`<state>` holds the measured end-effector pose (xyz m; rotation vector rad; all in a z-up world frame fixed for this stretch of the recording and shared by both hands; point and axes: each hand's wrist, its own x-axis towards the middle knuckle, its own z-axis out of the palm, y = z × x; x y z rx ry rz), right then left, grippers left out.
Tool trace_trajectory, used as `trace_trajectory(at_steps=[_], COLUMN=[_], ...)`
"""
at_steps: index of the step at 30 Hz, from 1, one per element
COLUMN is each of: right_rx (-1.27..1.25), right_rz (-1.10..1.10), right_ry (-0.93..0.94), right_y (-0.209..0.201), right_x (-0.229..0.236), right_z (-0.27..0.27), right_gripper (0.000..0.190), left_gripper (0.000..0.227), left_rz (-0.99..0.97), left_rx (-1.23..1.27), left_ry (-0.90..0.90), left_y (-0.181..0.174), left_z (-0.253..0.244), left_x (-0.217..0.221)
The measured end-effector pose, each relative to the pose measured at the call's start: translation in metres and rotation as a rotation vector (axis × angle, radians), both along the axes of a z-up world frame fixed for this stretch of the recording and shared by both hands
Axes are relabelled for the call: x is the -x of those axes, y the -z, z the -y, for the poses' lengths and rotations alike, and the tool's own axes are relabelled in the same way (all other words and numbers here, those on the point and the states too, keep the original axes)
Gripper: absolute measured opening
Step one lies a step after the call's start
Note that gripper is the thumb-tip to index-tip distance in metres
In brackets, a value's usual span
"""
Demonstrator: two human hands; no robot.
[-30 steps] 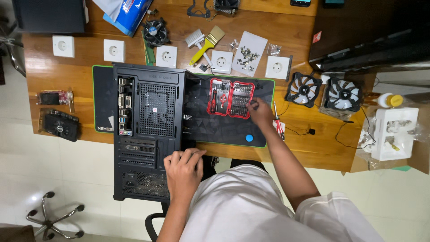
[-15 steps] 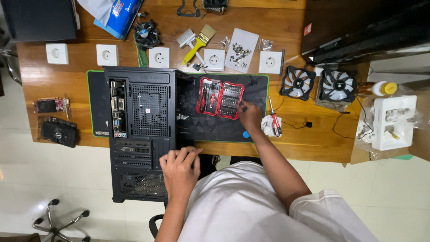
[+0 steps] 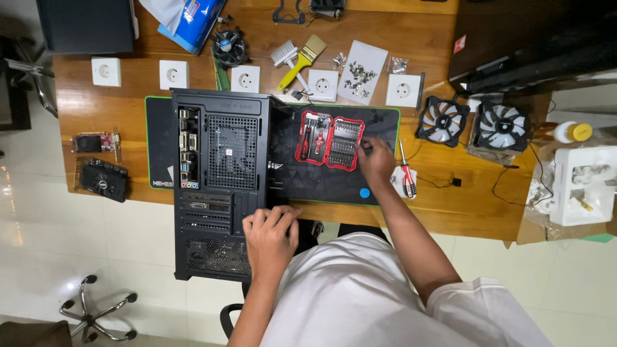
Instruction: The person works on the back panel of a desktop computer case, using a screwdriver to remove and install screws. They handle a cooling fan and various small parts on the desk while securing components inside the case.
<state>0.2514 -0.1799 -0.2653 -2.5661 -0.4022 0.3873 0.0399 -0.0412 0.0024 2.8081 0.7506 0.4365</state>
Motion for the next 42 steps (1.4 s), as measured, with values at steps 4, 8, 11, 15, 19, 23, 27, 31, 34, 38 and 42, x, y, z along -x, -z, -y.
trace_trajectory(at_steps=[4, 8, 11, 15, 19, 23, 27, 31, 34, 38, 42], right_rx=[-0.078, -0.050, 0.006, 0.101, 0.140, 0.174, 0.236, 0.282, 0.244, 0.196, 0.117], right_rz=[-0.008, -0.057, -0.088, -0.123, -0.162, -0.168, -0.162, -0.126, -0.143, -0.163, -0.141], right_ry=[-0.100, -0.169, -0.223, -0.288, -0.281, -0.243, -0.307, -0.339, -0.348, -0.331, -0.307], right_y=[0.010, 0.015, 0.018, -0.014, 0.012, 0.015, 0.010, 0.001, 0.005, 0.007, 0.017], right_x=[0.000, -0.008, -0.017, -0.018, -0.022, -0.023, -0.026, -0.022, -0.024, -0.025, -0.028], right_z=[-0.041, -0.083, -0.100, -0.115, -0.118, -0.121, -0.126, -0.125, -0.121, -0.122, -0.119], right_gripper=[0.012, 0.012, 0.014, 0.015, 0.014, 0.012, 0.016, 0.018, 0.016, 0.017, 0.017], left_gripper=[0.015, 0.014, 0.011, 0.017, 0.016, 0.012, 0.013, 0.012, 0.010, 0.011, 0.011], left_rz=[-0.030, -0.003, 0.005, 0.030, 0.031, 0.015, 0.042, 0.075, 0.090, 0.092, 0.191], left_rx=[0.002, 0.014, 0.032, 0.068, 0.100, 0.103, 0.122, 0.060, 0.067, 0.070, 0.214], left_ry=[0.010, 0.004, -0.004, -0.001, 0.002, 0.014, 0.036, 0.026, 0.029, 0.056, 0.034], left_y=[0.002, 0.001, 0.002, 0.007, 0.008, 0.020, 0.036, 0.023, 0.017, 0.020, -0.002], left_z=[-0.001, -0.001, 0.000, -0.001, -0.004, -0.003, 0.000, -0.002, -0.003, 0.000, 0.009], left_x=[0.002, 0.003, 0.005, 0.008, 0.012, 0.017, 0.023, 0.020, 0.019, 0.021, 0.013])
